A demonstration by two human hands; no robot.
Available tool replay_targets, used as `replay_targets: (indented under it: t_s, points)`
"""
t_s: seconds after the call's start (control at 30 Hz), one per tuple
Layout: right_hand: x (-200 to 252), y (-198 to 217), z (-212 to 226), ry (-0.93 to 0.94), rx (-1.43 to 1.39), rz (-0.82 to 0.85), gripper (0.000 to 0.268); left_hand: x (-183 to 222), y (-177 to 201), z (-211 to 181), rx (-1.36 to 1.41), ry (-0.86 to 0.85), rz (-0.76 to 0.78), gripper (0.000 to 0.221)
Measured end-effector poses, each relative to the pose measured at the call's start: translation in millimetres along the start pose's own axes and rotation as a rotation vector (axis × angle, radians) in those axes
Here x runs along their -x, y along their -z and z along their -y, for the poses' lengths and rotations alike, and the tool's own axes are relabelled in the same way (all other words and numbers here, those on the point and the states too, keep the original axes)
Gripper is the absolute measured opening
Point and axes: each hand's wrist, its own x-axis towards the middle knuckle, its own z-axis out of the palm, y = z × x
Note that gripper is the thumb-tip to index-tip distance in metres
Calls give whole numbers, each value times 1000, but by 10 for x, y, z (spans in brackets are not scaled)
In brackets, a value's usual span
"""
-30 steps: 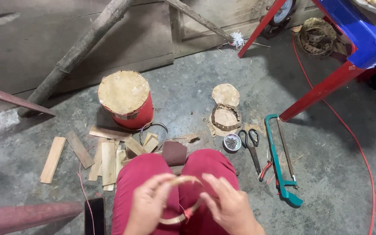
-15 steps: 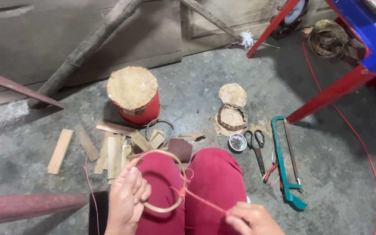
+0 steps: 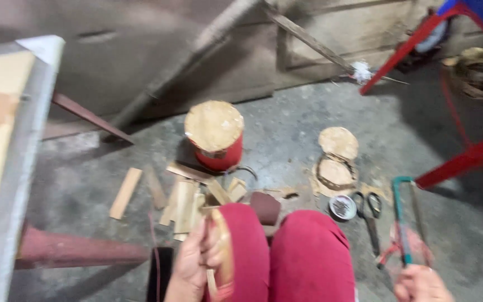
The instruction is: Wrapping a thin rattan or wooden strip around a circular instrument hoop
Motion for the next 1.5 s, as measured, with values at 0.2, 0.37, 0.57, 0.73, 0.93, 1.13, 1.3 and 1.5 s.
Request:
replay_targets:
  t_s: [0.2,0.37,0.57,0.73,0.93,1.13,1.3,1.5]
  points:
    - [-207,-2145,1467,1021,529,301,15,4,-76,-28,52,-14,64,36]
    - [464,-3152,1257,-281,-164,396,23,14,-434,63,-193,-100,-114,32]
    - [511,-3829,2039,-332,-248,854,23,-43,-714,221,-821,-184,-416,37]
    - [389,-3893,2170,260,-8,807,21,173,-1122,255,-1760,-1124,-441,39]
    - [426,-3948,2220,589,323,833,17,249,-1244,276,-1385,-401,88,23]
    - [339,-3719,2095,490,207,739,42,211,-1097,373,-1301,-495,110,18]
    - [281,-3578,2248,50,178,575,30,206,-1151,510,-1595,-302,40,19]
    - [284,-3527,1935,-15,159,445,9,21,-997,741,-1636,-406,125,12]
